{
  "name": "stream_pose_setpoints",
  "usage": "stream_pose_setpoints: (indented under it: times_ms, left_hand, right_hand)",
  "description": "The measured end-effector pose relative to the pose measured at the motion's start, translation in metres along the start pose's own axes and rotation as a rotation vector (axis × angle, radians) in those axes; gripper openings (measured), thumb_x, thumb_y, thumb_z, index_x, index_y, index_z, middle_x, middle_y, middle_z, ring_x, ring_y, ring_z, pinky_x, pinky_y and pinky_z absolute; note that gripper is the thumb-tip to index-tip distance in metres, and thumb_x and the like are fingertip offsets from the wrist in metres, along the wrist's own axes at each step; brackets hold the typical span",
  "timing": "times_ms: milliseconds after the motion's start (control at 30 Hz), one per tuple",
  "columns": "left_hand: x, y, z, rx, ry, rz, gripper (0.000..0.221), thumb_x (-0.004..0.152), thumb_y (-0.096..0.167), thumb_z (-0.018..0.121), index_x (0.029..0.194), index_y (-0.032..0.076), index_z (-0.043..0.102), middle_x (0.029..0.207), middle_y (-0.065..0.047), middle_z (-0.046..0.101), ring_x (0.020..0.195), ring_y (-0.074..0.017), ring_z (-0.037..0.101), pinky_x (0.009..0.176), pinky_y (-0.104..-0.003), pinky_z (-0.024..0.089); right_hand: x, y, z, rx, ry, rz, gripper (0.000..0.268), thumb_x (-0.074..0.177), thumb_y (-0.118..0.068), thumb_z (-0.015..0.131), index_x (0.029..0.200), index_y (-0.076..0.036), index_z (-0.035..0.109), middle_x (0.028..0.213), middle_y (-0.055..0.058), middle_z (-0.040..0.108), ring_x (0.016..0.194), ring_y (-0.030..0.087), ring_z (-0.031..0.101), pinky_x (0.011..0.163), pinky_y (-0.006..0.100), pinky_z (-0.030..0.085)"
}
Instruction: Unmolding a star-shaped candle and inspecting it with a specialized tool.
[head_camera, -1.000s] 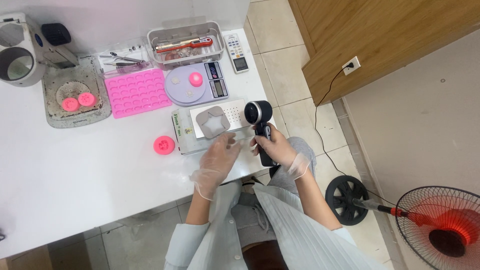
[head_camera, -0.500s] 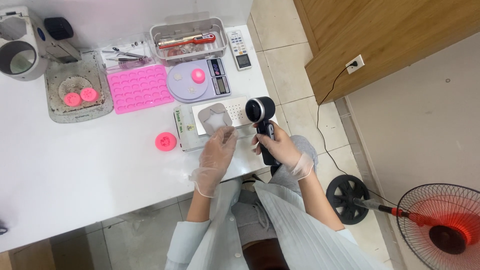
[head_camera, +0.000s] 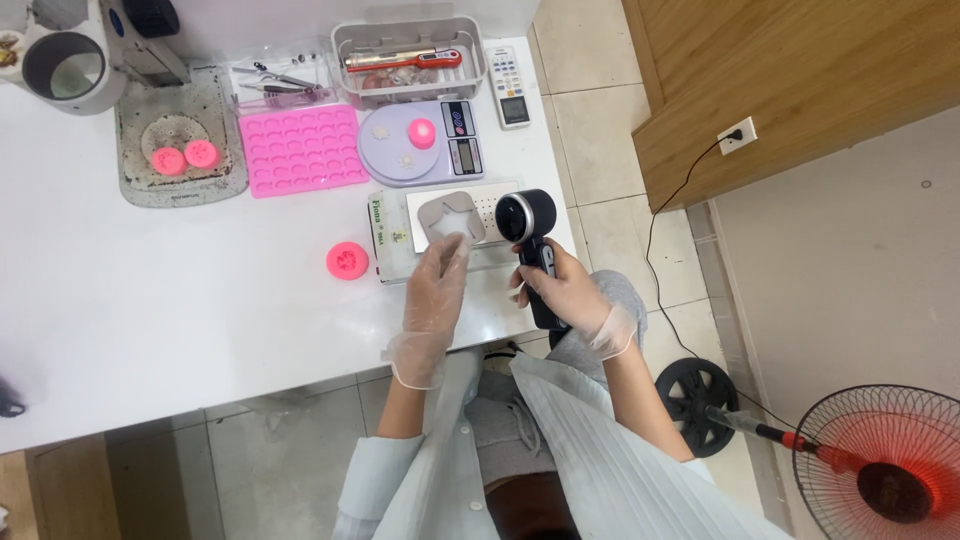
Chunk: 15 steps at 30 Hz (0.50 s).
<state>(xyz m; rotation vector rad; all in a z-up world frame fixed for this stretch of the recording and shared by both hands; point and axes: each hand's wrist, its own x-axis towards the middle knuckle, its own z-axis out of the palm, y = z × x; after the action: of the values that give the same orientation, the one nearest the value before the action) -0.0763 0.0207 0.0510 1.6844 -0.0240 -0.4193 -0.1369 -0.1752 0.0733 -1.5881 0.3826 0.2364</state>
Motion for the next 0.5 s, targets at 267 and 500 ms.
stream_pose_setpoints:
  times_ms: [267, 500]
  left_hand:
    - [0.001, -0.006, -0.008, -0.137, 0.047, -0.009, 0.034, 0.102, 0.023, 0.058, 0.129, 0.003, 0.065, 0.118, -0.010, 0.071, 0.110, -0.0174, 0.066, 0.096, -0.029, 0.052]
    - [0.010, -0.002, 0.009, -0.169, 0.048, 0.073, 0.040, 0.101, 0.026, 0.059, 0.135, 0.006, 0.061, 0.127, -0.007, 0.069, 0.114, -0.0154, 0.065, 0.099, -0.029, 0.052]
  right_hand:
    - [-0.004, -0.011, 0.009, -0.038, -0.033, 0.014, 0.028, 0.096, -0.005, 0.055, 0.124, -0.001, 0.057, 0.090, 0.009, 0.070, 0.070, 0.016, 0.069, 0.069, 0.031, 0.059]
    - [-0.012, -0.026, 0.016, -0.046, -0.024, 0.039, 0.029, 0.095, -0.004, 0.056, 0.124, -0.002, 0.058, 0.090, 0.009, 0.070, 0.072, 0.016, 0.068, 0.070, 0.030, 0.058]
